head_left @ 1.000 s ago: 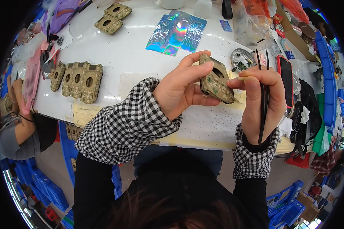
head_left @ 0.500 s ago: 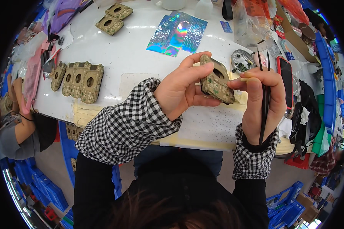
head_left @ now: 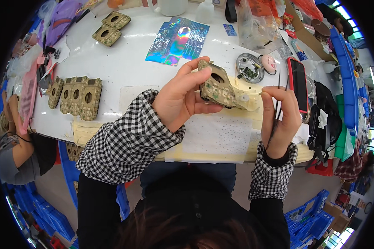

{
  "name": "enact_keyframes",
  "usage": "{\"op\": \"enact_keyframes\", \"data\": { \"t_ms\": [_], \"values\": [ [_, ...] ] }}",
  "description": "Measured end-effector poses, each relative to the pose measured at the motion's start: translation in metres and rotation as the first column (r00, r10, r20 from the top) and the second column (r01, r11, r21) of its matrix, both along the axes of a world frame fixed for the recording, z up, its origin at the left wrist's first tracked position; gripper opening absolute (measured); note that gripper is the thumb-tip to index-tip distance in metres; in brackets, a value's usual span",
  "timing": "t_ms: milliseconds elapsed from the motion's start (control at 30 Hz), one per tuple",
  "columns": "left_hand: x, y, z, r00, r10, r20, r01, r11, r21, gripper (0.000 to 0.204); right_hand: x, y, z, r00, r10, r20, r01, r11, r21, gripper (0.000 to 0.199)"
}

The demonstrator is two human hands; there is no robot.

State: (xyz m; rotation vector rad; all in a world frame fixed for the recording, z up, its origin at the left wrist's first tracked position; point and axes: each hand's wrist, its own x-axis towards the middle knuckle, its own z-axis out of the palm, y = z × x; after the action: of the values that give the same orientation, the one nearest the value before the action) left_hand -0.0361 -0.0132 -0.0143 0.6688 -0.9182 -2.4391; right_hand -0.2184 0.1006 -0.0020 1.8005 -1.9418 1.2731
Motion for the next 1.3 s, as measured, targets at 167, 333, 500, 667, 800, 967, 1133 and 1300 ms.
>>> {"op": "enact_keyframes", "data": {
  "t_ms": [167, 333, 500, 667, 800, 967, 1133, 1300],
  "values": [
    [0.000, -0.001, -0.002, 1.000, 0.007, -0.003, -0.007, 1.000, 0.000, 0.044, 0.000, -0.003, -0.005, 0.994, 0.039, -0.099, -0.035, 0.998, 0.043, 0.015],
    [0.001, -0.002, -0.001, 1.000, -0.005, -0.018, 0.006, 1.000, 0.012, 0.044, 0.006, 0.004, 0.009, 0.998, 0.029, 0.059, -0.022, 0.993, -0.120, 0.011],
    [0.001, -0.001, 0.000, 0.999, -0.012, -0.035, 0.013, 1.000, 0.021, 0.044, 0.016, 0.000, 0.013, 0.881, 0.275, 0.385, -0.224, 0.959, -0.172, 0.008],
    [0.000, 0.001, 0.002, 0.999, -0.008, -0.037, 0.009, 1.000, 0.028, 0.045, 0.031, -0.016, 0.010, 0.742, 0.349, 0.572, -0.292, 0.937, -0.192, 0.006],
    [0.002, 0.000, -0.001, 0.996, -0.046, -0.078, 0.046, 0.999, -0.011, 0.065, 0.034, -0.020, 0.008, 0.695, 0.355, 0.624, -0.318, 0.932, -0.177, 0.007],
    [0.002, 0.001, -0.001, 0.998, -0.037, -0.054, 0.037, 0.999, 0.001, 0.052, 0.034, -0.020, 0.007, 0.676, 0.364, 0.641, -0.345, 0.924, -0.162, 0.007],
    [0.002, 0.001, -0.002, 0.998, -0.039, -0.047, 0.039, 0.999, -0.005, 0.047, 0.034, -0.020, 0.006, 0.700, 0.360, 0.617, -0.340, 0.928, -0.155, 0.007],
    [0.001, 0.001, -0.002, 0.998, -0.041, -0.046, 0.041, 0.999, -0.010, 0.047, 0.033, -0.022, 0.005, 0.707, 0.371, 0.603, -0.343, 0.924, -0.166, 0.007]
  ]
}}
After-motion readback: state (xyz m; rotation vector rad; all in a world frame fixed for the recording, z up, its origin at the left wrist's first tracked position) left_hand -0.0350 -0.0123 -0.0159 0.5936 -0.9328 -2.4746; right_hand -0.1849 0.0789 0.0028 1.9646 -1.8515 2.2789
